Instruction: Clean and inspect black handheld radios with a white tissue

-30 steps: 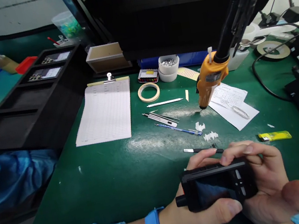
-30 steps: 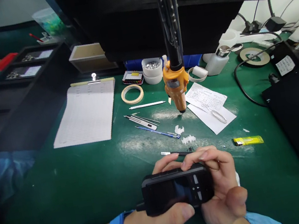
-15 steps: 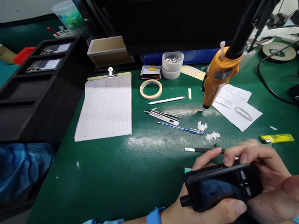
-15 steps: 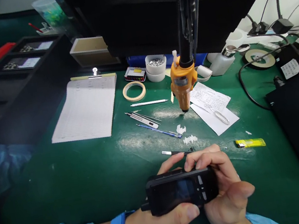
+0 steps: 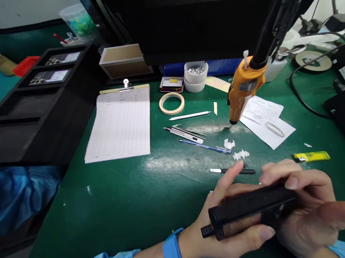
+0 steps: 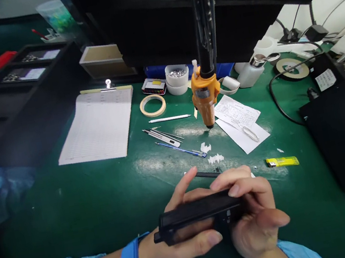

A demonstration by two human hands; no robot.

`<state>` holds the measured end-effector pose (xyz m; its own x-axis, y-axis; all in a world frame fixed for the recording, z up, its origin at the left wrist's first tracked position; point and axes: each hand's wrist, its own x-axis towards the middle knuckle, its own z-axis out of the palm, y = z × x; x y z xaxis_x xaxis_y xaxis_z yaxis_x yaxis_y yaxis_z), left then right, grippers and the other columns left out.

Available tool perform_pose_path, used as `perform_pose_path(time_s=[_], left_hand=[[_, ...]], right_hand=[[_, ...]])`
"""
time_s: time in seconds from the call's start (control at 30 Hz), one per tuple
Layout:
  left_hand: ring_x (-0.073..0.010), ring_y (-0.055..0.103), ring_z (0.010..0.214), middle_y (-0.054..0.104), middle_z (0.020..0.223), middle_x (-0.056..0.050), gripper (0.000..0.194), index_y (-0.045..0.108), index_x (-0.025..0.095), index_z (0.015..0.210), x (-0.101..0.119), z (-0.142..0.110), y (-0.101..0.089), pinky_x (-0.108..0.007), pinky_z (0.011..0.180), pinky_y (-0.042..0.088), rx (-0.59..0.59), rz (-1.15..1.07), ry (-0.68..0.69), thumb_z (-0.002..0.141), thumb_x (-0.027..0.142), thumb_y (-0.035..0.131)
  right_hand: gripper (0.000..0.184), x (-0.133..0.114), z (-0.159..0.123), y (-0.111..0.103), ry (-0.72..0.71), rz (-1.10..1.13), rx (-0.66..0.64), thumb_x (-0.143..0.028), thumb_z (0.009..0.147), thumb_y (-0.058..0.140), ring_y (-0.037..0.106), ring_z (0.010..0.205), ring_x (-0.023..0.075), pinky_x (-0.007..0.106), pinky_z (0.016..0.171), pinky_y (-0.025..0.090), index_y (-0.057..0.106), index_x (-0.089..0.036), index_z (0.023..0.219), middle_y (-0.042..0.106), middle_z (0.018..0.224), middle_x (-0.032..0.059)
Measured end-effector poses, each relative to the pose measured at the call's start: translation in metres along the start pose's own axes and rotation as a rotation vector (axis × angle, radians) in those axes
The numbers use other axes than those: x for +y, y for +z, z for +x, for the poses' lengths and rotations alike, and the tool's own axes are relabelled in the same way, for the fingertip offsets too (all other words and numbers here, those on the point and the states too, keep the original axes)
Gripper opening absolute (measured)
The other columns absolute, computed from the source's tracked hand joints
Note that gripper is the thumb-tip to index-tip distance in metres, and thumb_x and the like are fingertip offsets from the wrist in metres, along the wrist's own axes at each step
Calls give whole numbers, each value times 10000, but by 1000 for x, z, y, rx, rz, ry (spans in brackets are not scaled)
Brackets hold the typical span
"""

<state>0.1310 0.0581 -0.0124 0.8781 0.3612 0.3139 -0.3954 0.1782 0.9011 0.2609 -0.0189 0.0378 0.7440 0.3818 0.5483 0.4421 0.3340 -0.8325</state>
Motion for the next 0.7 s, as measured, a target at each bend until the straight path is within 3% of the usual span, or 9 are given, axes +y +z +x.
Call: perform_pose_path(time_s=[0.17, 0.3, 0.47, 0.57, 0.7], left_hand=[[-315, 730, 1525, 746, 1643, -168, 1078, 173, 406, 1882, 0, 5, 0, -506, 1299, 575, -66, 56, 145, 1069, 186, 847], [-303, 767, 1476, 742, 1638, -191, 1027, 189, 361, 1879, -3, 1, 0, -488, 1268, 605, -90, 90, 119, 1086, 195, 820], [-300, 807, 1413, 762, 1624, -159, 1050, 237, 429, 1861, -8, -5, -2, -475, 1211, 641, -89, 74, 151, 1055, 150, 849], [-310, 828, 1376, 776, 1590, -195, 994, 233, 361, 1861, -10, -7, -4, -478, 1165, 673, -104, 105, 104, 1084, 237, 840], [-321, 793, 1439, 798, 1548, -208, 965, 234, 304, 1824, -7, -5, -3, -531, 1241, 634, -100, 144, 39, 1084, 338, 853]], right_hand=[[600, -2, -1, -1, -27, -2, 9, -733, 1182, 551, 620, 711, 210, 363, 703, 488, 685, -258, 841, 676, 794, 5], [606, 0, -3, -7, -62, -8, -61, -721, 1203, 492, 581, 687, 208, 368, 710, 501, 697, -260, 866, 646, 776, 6], [585, 4, -9, -12, -77, 18, -104, -741, 1197, 480, 568, 676, 215, 385, 715, 508, 731, -285, 928, 664, 785, 0], [579, 5, -8, -12, -80, 38, -107, -733, 1196, 487, 577, 669, 227, 400, 706, 508, 737, -290, 919, 663, 772, 5], [640, 4, -5, -15, -86, 49, -166, -750, 1204, 435, 593, 672, 209, 369, 668, 495, 721, -267, 897, 657, 773, 9]])
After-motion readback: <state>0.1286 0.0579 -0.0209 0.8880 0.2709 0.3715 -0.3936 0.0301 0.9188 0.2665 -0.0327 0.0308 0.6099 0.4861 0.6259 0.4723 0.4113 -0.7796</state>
